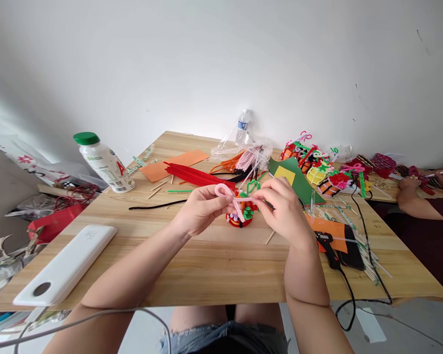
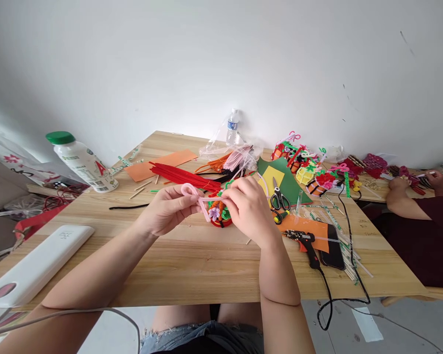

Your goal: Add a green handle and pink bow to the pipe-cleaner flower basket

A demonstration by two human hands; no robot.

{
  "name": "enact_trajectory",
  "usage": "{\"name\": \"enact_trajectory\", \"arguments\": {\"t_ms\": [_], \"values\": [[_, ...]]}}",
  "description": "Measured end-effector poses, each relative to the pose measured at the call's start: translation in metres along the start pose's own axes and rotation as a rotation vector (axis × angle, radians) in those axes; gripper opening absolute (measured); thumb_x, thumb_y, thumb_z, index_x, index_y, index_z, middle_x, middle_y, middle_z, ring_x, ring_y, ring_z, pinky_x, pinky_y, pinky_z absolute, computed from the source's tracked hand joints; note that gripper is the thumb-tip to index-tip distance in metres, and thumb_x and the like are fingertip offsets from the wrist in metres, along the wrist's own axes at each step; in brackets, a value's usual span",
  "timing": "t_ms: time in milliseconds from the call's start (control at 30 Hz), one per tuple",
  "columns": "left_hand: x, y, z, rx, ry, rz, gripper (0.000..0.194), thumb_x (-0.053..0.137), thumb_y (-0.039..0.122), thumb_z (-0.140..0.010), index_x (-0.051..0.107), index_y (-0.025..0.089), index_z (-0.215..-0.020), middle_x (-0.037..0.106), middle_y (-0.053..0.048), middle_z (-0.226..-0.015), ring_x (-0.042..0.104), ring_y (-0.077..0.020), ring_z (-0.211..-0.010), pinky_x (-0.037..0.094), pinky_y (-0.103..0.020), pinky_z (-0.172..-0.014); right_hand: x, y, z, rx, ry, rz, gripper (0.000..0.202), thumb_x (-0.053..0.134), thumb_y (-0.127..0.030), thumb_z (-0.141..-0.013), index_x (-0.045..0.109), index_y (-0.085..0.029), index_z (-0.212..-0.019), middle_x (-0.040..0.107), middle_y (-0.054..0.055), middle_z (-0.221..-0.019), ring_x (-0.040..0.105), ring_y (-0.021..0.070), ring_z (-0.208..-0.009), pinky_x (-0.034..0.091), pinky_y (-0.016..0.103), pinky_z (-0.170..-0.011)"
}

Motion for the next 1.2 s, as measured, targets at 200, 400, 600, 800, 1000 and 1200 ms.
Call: {"name": "enact_trajectory", "arguments": {"t_ms": [200,400,600,800,1000,1200], "values": [[0.006,0.003,0.007,-0.019,-0.065,0.023,0.017,0.081,0.017,-0.060,0.066,0.011,-0.065,0.067,-0.005,-0.066,0.066,-0.0161,-0.061,0.057,-0.028,-0.058,-0.008,-0.003,0.004,0.037,0.197,-0.112,0.012,0.055,-0.017,-0.088,0.066,-0.022,-0.091,0.059,0.005,-0.082,0.057,0.0182,-0.079,0.049,0.034,-0.071],[0.010,0.002,0.011,-0.029,-0.097,0.020,0.016,0.079,0.018,-0.062,0.065,0.012,-0.065,0.067,-0.004,-0.065,0.065,-0.0158,-0.057,0.054,-0.028,-0.055,-0.010,-0.005,0.006,0.107,0.222,-0.181,0.011,0.055,-0.019,-0.087,0.066,-0.021,-0.090,0.058,0.007,-0.090,0.057,0.0161,-0.074,0.049,0.030,-0.062],[0.007,-0.006,0.011,0.059,-0.005,-0.054,0.014,0.079,0.019,-0.063,0.066,0.013,-0.065,0.068,-0.004,-0.066,0.062,-0.0139,-0.059,0.051,-0.029,-0.063,0.014,-0.003,0.006,0.435,0.104,-0.811,0.017,0.060,-0.036,-0.086,0.059,-0.020,-0.082,0.062,0.002,-0.069,0.056,0.0121,-0.054,0.046,0.025,-0.047],[0.006,-0.011,0.010,0.052,0.081,-0.073,0.019,0.081,0.021,-0.058,0.064,0.012,-0.062,0.068,-0.005,-0.066,0.061,-0.0145,-0.060,0.049,-0.028,-0.061,0.029,-0.005,0.003,0.611,0.155,-1.044,0.030,0.072,-0.045,-0.074,0.058,-0.019,-0.079,0.066,0.001,-0.071,0.062,0.0131,-0.057,0.054,0.026,-0.051],[0.005,-0.010,0.010,0.033,0.103,-0.077,0.022,0.080,0.024,-0.059,0.061,0.013,-0.064,0.069,-0.005,-0.067,0.062,-0.0149,-0.057,0.047,-0.027,-0.055,0.036,-0.002,0.002,0.632,0.106,-1.167,0.028,0.071,-0.042,-0.076,0.056,-0.019,-0.081,0.065,-0.001,-0.065,0.061,0.0128,-0.048,0.053,0.026,-0.045],[0.006,-0.011,0.009,-0.030,0.082,-0.075,0.024,0.080,0.023,-0.059,0.059,0.013,-0.062,0.067,-0.005,-0.059,0.061,-0.0145,-0.051,0.049,-0.027,-0.052,0.040,-0.001,0.002,0.615,0.063,-1.202,0.027,0.073,-0.038,-0.074,0.057,-0.018,-0.084,0.066,0.000,-0.071,0.066,0.0146,-0.057,0.055,0.027,-0.049]]}}
Point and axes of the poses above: each hand's wrist, its own z-axis away from the middle knuckle, its own x-axis out of the palm, y = z × x, the point moved 4 cm from there along -z, towards the middle knuckle
